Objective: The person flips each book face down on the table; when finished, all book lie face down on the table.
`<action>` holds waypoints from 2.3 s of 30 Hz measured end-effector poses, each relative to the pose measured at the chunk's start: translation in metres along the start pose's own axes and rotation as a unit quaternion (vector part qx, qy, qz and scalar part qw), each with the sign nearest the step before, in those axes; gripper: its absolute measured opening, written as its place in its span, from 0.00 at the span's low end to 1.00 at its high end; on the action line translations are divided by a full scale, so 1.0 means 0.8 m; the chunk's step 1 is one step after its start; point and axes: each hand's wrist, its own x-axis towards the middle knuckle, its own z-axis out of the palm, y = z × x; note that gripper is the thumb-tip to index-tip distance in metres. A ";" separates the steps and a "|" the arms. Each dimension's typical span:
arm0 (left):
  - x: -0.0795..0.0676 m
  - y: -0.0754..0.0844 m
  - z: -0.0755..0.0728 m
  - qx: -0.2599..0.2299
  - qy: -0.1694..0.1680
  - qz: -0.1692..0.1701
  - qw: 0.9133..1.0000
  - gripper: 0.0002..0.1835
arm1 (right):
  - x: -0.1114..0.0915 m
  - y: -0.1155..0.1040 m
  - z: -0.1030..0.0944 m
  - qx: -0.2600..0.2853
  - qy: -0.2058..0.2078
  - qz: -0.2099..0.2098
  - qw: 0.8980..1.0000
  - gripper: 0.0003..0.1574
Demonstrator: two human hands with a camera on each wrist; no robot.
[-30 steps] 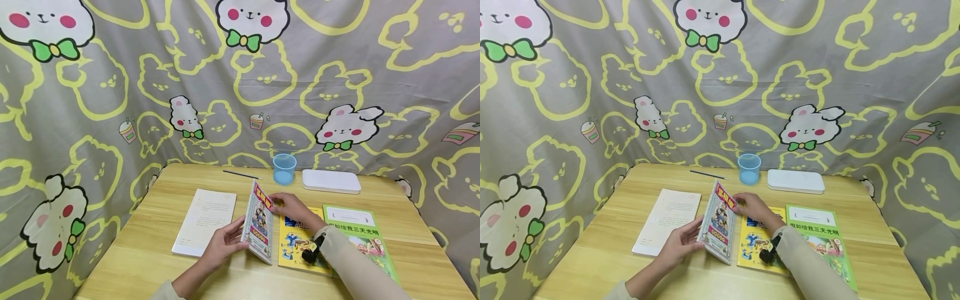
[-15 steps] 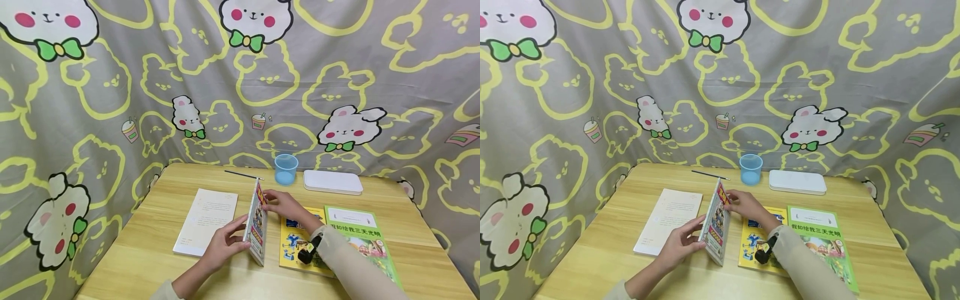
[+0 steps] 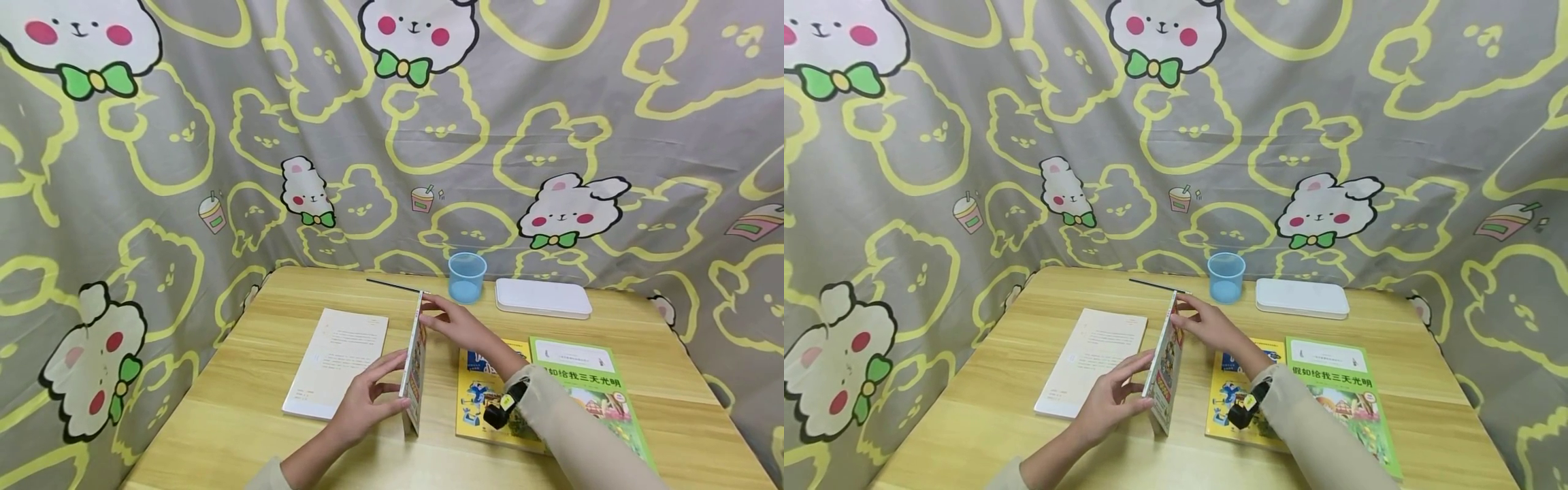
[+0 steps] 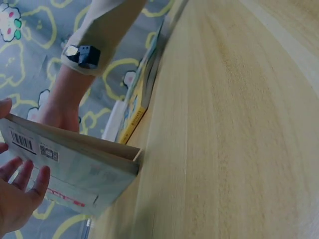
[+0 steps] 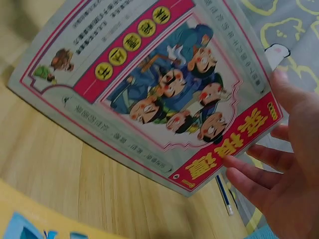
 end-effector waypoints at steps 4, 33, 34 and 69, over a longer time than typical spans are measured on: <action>-0.001 -0.001 -0.001 0.027 -0.004 0.018 0.999 0.36 | 0.001 -0.007 0.003 0.056 -0.009 0.006 0.998 0.45; 0.008 -0.015 0.021 0.146 -0.017 0.046 0.988 0.42 | -0.018 0.016 0.000 0.168 -0.027 -0.011 0.985 0.49; 0.009 -0.016 0.022 0.144 -0.021 0.036 0.989 0.44 | -0.018 0.017 -0.001 0.165 -0.026 -0.010 0.986 0.48; 0.011 -0.041 0.046 0.317 -0.085 -0.117 0.937 0.54 | -0.046 0.055 -0.018 -0.057 -0.001 0.030 0.998 0.54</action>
